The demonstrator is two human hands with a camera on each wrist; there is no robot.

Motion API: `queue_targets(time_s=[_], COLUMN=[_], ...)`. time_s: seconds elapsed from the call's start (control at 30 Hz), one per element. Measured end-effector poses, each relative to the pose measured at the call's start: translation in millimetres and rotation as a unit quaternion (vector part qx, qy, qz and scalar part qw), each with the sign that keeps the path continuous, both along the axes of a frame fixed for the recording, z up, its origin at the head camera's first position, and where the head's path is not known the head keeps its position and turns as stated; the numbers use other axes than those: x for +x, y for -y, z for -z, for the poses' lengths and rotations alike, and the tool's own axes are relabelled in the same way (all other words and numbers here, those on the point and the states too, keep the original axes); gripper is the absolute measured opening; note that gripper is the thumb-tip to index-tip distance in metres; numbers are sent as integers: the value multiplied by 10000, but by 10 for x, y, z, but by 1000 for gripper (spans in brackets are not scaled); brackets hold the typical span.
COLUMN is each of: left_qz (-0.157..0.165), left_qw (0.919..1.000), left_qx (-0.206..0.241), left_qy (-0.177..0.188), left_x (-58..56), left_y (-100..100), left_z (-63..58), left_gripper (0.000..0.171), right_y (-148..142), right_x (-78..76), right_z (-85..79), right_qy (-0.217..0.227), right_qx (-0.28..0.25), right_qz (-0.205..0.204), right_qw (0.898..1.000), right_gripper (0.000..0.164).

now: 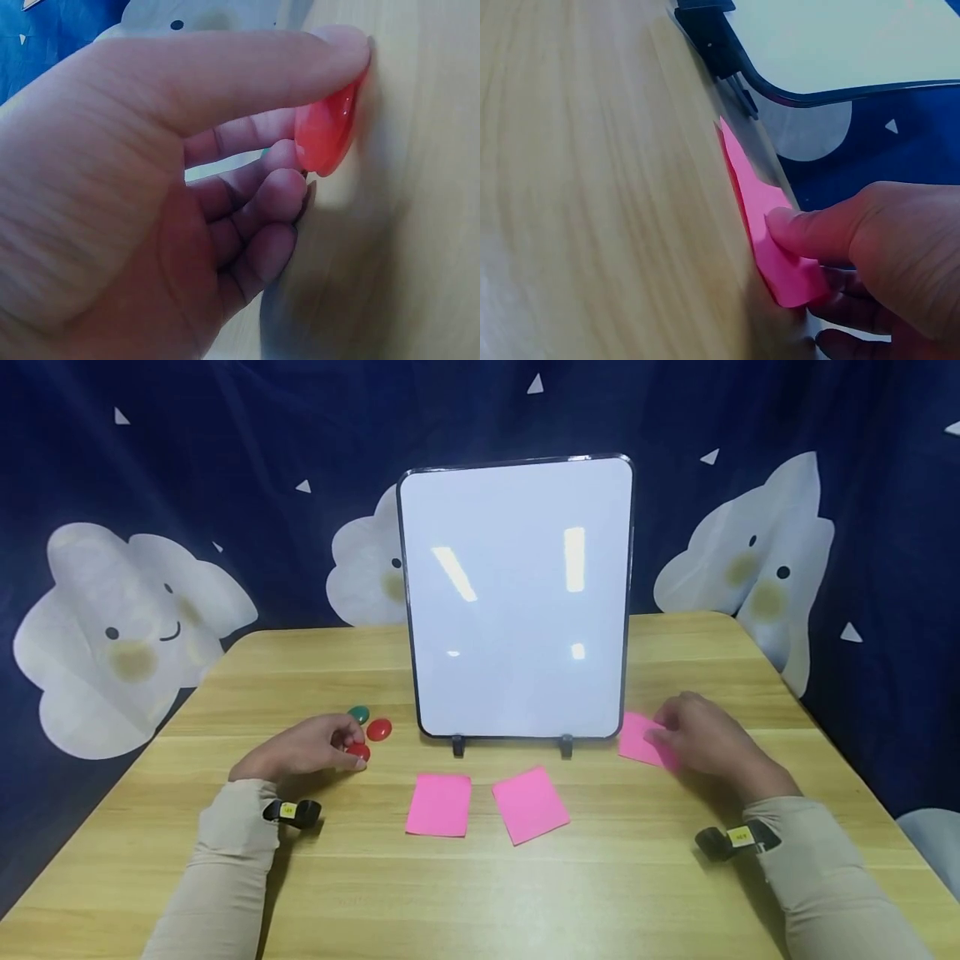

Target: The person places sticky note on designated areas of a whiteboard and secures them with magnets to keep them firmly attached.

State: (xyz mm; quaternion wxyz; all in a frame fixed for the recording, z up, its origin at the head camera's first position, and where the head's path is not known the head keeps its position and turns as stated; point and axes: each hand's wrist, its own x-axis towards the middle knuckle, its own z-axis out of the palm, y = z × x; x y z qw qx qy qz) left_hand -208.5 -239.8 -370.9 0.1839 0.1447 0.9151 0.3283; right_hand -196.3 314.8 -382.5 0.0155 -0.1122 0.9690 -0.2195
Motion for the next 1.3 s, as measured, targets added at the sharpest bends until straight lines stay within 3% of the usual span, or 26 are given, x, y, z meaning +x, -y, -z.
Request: queue_targets(time_s=[0.33,0.5,0.63,1.07,1.3], left_qz=[-13,-126,-251,-289,-512], left_qw=[9999,9995,9989,9980,9947], left_qx=[38,114,237,288,480], left_qy=[-138,-253,-302,-482,-754], left_x=[6,-10,-31,-50,-68], left_y=[4,7,11,38,54], left_z=[30,62,91,126,126], left_gripper=[29,25,24,20,22], right_y=[38,60,79,99,101], right_x=[22,27,25,78,84], right_z=[36,62,83,80,65], right_qy=[-594,-882,-925,-1255,-1205], right_qx=[-189,-487,-717,-1103,-1542], right_qz=[45,187,356,867,1373], right_qw=[9980,9947,9925,9821,9710], right_gripper=[17,27,31,9,12])
